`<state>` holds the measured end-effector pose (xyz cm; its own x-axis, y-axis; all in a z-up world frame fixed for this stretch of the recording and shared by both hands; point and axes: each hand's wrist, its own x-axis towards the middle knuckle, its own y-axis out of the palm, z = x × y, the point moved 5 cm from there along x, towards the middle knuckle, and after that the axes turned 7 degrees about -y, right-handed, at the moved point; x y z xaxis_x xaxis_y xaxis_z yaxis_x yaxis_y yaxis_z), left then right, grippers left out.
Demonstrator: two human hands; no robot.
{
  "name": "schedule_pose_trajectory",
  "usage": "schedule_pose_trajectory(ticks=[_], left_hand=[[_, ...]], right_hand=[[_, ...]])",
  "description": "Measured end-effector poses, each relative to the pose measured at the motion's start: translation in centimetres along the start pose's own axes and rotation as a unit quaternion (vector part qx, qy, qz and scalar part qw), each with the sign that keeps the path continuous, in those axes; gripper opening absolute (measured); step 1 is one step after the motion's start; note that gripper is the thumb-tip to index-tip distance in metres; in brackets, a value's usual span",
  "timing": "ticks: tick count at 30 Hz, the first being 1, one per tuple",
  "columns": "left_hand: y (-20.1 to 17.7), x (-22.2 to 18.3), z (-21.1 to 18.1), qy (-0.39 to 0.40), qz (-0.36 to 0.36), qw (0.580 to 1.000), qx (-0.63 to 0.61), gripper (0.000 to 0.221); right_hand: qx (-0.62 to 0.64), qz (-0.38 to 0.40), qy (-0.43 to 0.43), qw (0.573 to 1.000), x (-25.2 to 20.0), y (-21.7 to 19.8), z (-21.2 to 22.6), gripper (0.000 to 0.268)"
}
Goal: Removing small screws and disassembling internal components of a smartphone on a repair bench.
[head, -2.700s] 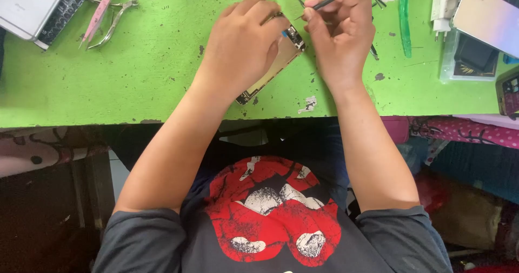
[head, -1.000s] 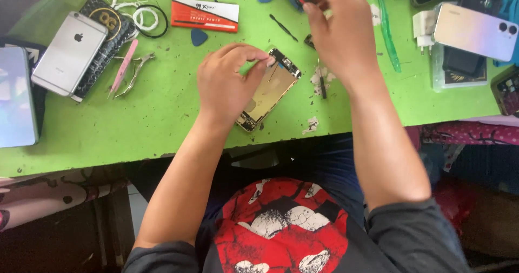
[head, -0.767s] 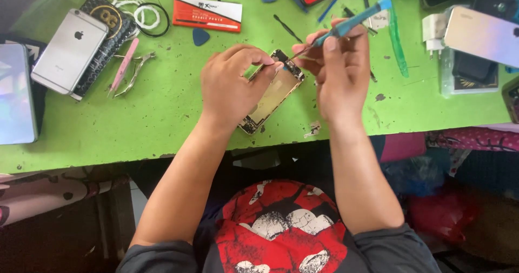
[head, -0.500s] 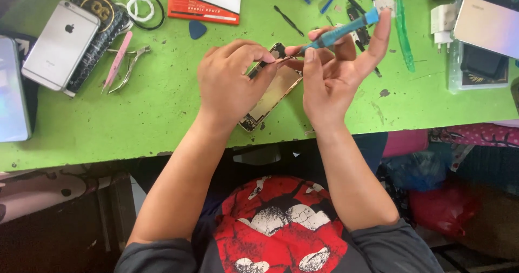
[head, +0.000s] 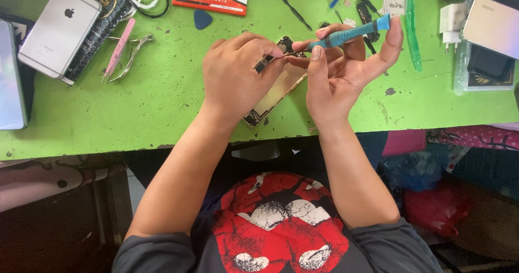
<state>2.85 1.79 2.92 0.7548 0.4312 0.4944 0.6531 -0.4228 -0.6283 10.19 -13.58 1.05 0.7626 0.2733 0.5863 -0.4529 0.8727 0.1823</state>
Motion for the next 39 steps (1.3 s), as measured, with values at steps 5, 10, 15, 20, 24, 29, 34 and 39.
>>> schedule_pose_trajectory(ticks=[5, 10, 15, 20, 24, 29, 34, 39], left_hand=[[0.0, 0.0, 0.0, -0.001, 0.001, 1.0, -0.001, 0.007], [-0.1, 0.1, -0.1, -0.001, 0.007, 1.0, 0.001, 0.005], [-0.1, 0.1, -0.2, 0.007, -0.007, 1.0, 0.014, 0.01], [-0.3, 0.2, -0.2, -0.002, -0.017, 1.0, -0.004, 0.013], [-0.4, 0.3, -0.1, -0.015, -0.002, 0.999, -0.03, 0.012], [-0.6, 0.3, -0.2, -0.013, -0.002, 0.998, -0.063, 0.012], [-0.7, 0.3, -0.2, 0.002, -0.013, 0.997, -0.076, 0.015], [-0.7, 0.4, -0.3, 0.004, -0.008, 0.997, -0.075, 0.012]], right_hand=[[0.014, 0.009, 0.009, 1.0, -0.1, 0.0, -0.2, 0.08], [0.01, 0.017, -0.011, 1.0, 0.0, 0.2, -0.2, 0.081], [-0.066, 0.034, -0.052, 0.996, 0.5, 1.1, 0.9, 0.082], [-0.037, -0.001, -0.019, 0.999, 0.2, 0.4, 0.3, 0.075], [0.027, -0.042, 0.029, 0.998, -0.2, -0.7, -0.7, 0.081], [0.03, -0.044, 0.069, 0.996, -0.4, -1.2, -0.9, 0.079], [0.036, -0.06, 0.05, 0.996, -0.4, -1.3, -1.4, 0.083], [0.035, -0.046, 0.041, 0.997, -0.3, -1.3, -1.4, 0.08]])
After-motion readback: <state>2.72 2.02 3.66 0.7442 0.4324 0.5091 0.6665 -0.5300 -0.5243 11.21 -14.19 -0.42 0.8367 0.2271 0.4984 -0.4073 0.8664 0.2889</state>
